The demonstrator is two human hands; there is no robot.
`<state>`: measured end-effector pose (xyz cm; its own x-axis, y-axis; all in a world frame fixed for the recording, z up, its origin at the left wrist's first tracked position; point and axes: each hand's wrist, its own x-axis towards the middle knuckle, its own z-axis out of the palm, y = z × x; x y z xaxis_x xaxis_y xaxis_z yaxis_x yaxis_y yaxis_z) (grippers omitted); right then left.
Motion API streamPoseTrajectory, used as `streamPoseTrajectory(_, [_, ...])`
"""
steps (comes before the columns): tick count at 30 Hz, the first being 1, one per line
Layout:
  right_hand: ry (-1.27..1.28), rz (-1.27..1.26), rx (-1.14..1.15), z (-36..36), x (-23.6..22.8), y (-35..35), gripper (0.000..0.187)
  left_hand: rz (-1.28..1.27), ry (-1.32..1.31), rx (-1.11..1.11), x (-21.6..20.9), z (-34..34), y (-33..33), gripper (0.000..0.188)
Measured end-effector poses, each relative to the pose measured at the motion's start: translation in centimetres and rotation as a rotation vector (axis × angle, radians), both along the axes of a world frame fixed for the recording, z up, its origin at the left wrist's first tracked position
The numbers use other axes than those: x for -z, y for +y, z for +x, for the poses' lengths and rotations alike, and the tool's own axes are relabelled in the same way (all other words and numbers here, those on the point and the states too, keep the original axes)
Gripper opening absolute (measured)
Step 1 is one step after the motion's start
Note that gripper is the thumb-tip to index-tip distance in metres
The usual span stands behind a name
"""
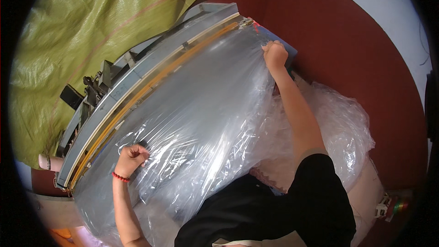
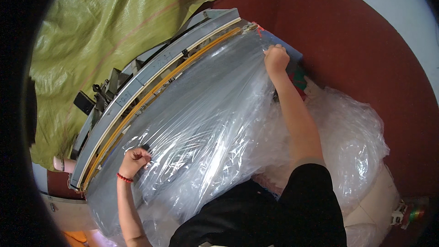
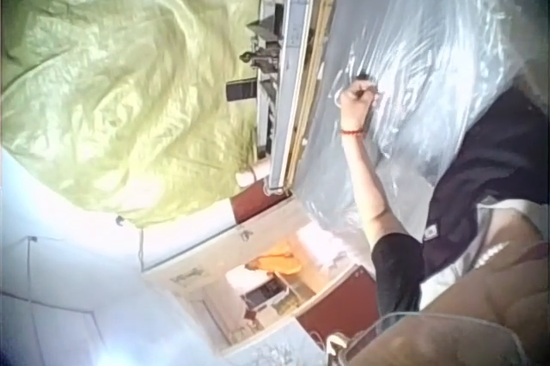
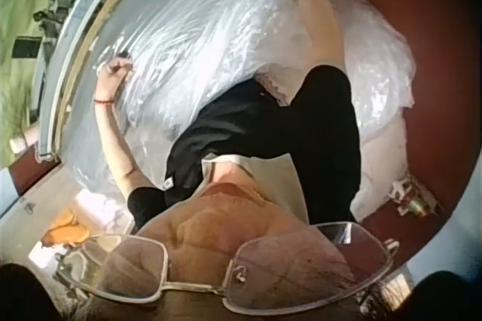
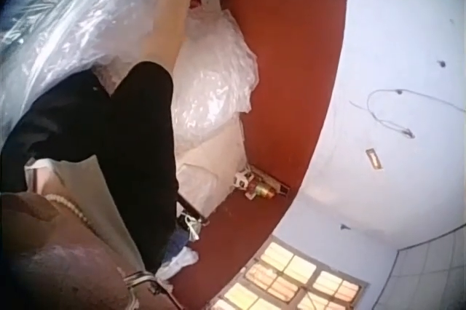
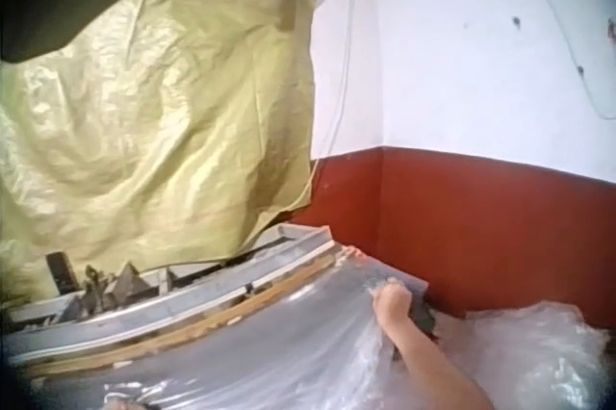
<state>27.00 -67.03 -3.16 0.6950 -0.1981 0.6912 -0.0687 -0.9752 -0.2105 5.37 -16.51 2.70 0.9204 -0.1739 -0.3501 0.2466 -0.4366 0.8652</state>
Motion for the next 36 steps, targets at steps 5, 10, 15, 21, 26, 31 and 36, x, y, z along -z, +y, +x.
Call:
streamPoseTrajectory(5, [-0.040, 0.149, 0.113, 1.8, 0.3, -0.8, 0.022, 0.089, 0.041, 0.029, -1.0, -3.0, 3.8, 0.005])
streamPoseTrajectory(10, [0.192, 0.097, 0.125, 3.7, 1.4, 0.2, 0.025, 0.199, 0.132, -0.094, -2.6, -9.6, 10.4, 0.005])
streamPoseTrajectory(15, [0.241, 0.072, 0.056, 1.3, -1.4, -0.1, 0.027, 0.865, -0.157, -0.066, -4.0, -12.0, 15.7, 0.017])
streamPoseTrajectory(21, [0.234, 0.300, -0.083, 4.5, 1.6, -4.0, 0.030, 0.327, -0.329, -0.595, 1.9, -12.7, 19.9, 0.012])
streamPoseTrajectory(26, [0.054, 0.752, -0.458, 8.0, 3.5, -10.2, 0.026, 0.423, -0.497, -0.846, 4.9, -10.9, 19.0, 0.007])
streamPoseTrajectory(31, [0.029, 0.908, -0.522, 4.0, -1.4, -12.1, 0.025, 0.750, -0.670, -0.749, 6.0, -9.5, 19.8, 0.016])
streamPoseTrajectory(36, [-0.036, 1.011, -0.551, 1.2, -5.0, -12.3, 0.025, 0.527, -0.586, -0.801, 4.6, -10.0, 20.2, 0.038])
